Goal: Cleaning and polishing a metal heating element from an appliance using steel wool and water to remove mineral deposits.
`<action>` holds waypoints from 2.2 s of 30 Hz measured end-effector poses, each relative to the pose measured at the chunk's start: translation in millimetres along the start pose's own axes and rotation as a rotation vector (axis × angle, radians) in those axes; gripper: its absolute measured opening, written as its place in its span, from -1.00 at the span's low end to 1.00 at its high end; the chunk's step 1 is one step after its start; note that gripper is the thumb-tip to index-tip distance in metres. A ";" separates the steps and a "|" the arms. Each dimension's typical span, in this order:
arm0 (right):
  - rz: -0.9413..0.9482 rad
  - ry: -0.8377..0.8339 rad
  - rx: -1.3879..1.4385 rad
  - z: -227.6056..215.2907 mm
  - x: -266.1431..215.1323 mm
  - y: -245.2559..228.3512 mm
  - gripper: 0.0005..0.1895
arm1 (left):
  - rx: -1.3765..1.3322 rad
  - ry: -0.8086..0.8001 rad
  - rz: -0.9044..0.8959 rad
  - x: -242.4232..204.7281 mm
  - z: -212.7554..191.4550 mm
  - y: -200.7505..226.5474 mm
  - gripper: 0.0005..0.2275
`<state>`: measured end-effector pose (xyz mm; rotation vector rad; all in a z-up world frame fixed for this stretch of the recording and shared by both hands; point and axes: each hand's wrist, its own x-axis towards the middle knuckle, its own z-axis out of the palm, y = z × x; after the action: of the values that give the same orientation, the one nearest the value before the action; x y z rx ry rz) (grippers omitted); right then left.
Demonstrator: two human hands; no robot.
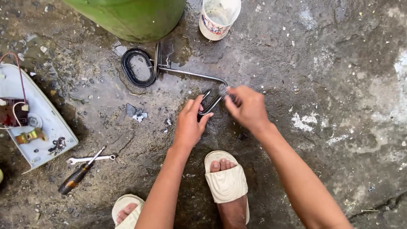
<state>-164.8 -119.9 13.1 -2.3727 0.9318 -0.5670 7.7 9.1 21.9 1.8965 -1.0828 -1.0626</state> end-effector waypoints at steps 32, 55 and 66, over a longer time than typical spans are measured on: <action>-0.188 -0.042 -0.129 21.4 0.5 10.5 -0.82 | 0.078 -0.024 0.033 6.6 3.6 -11.1 -0.48; -0.184 -0.032 -0.081 17.0 7.7 18.0 -0.87 | 0.061 -0.015 0.012 1.0 -4.2 1.7 -0.50; -0.271 -0.126 -0.103 1.1 8.4 11.7 -0.85 | 0.076 -0.010 0.030 -1.5 -2.5 -2.8 -0.52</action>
<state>-164.3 -132.8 6.8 -2.6145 0.6023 -0.4728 10.3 12.0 21.0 1.9300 -1.1692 -1.0281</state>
